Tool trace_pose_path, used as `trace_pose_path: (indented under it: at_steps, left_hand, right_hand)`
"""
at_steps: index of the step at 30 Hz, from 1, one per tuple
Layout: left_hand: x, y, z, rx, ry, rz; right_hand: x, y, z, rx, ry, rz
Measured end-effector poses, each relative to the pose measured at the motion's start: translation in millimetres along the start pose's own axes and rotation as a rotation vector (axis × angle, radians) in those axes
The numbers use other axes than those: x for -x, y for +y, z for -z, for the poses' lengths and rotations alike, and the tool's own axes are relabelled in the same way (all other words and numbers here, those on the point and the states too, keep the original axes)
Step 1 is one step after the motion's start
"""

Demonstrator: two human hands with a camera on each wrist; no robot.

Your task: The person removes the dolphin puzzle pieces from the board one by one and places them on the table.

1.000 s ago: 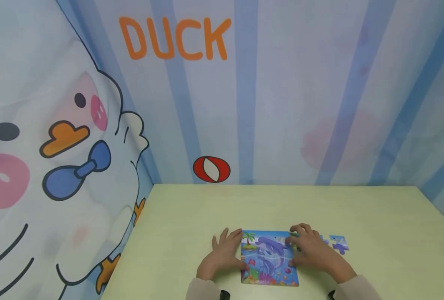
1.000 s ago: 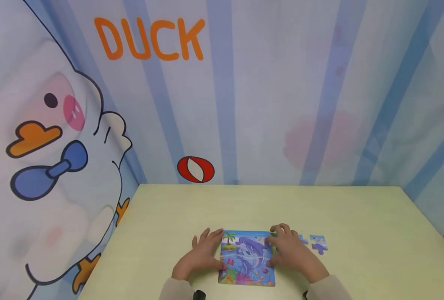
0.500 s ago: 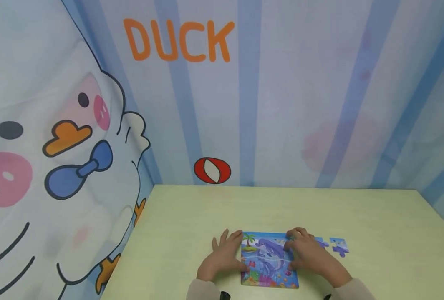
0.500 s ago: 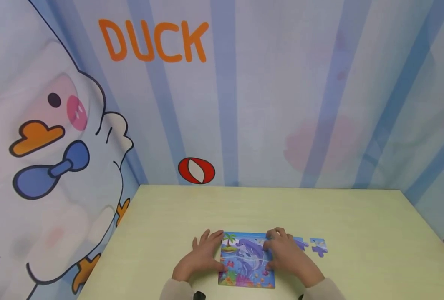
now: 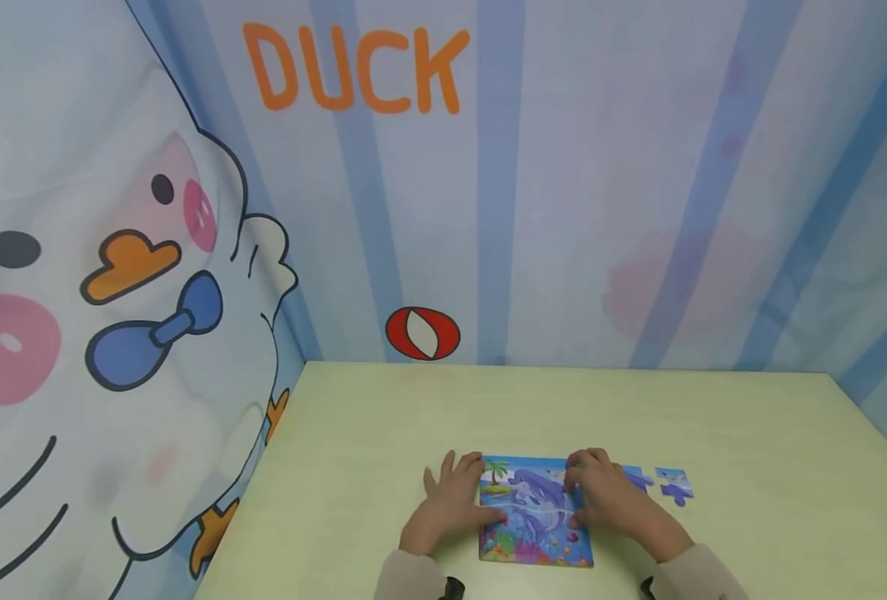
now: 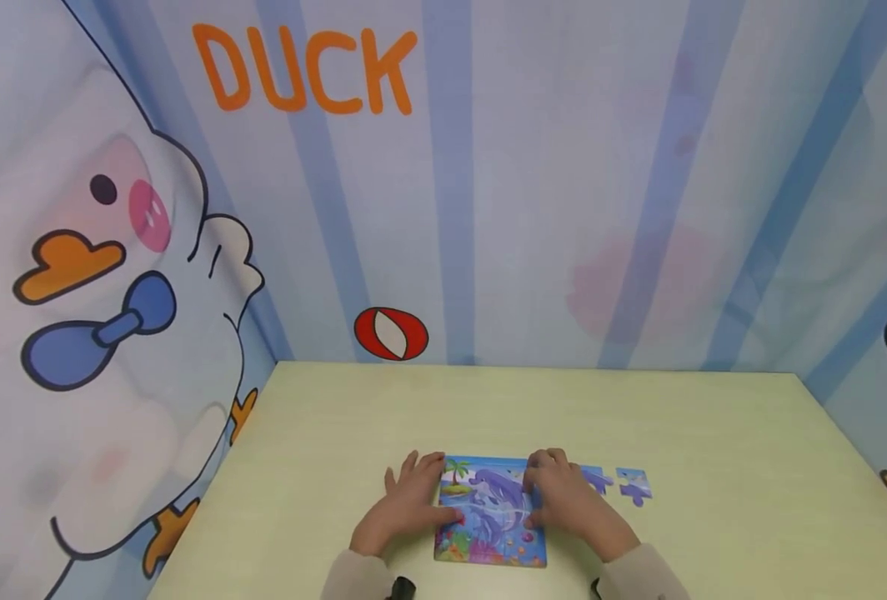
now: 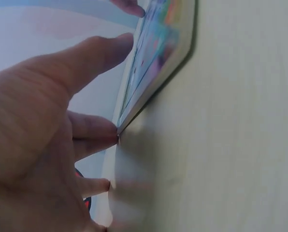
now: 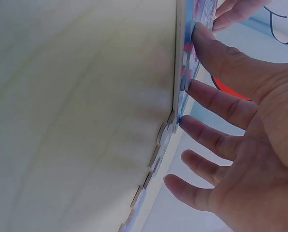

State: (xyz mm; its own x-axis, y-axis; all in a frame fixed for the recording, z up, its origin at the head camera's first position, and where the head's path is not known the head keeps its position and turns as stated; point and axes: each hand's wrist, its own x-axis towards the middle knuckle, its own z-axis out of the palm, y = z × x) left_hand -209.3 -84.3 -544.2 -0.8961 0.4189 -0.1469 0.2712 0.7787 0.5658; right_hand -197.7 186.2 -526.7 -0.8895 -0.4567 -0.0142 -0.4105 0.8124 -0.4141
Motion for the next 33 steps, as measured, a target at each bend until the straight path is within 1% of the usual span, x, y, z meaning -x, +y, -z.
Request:
trace_pose_path:
  at_steps: [6,9,13,19,27,33]
  left_hand:
    - [-6.2,4.7,-11.2,-0.074,0.038,0.035]
    - [-7.1,8.3,-14.3,-0.108,0.062,0.041]
    - [-6.3,13.0,-16.1,-0.141,0.078,0.055]
    - [-5.5,17.1,-17.7,-0.157,0.085,0.075]
    - [-3.6,26.9,-16.5,-0.197,0.073,0.102]
    - [-2.7,30.8,-14.7,-0.214,0.072,0.112]
  right_hand:
    - [0.1,-1.1,0.7,-0.001,0.000,-0.009]
    - [-0.1,-1.4,0.1,0.006,0.016,-0.002]
    - [0.9,-1.5,-0.8,0.004,0.041,0.013]
    - [3.5,-2.6,0.6,-0.009,0.044,0.034]
    - [4.3,-3.0,0.2,0.001,0.033,0.004]
    - [4.5,-1.0,-1.1,0.006,0.040,0.009]
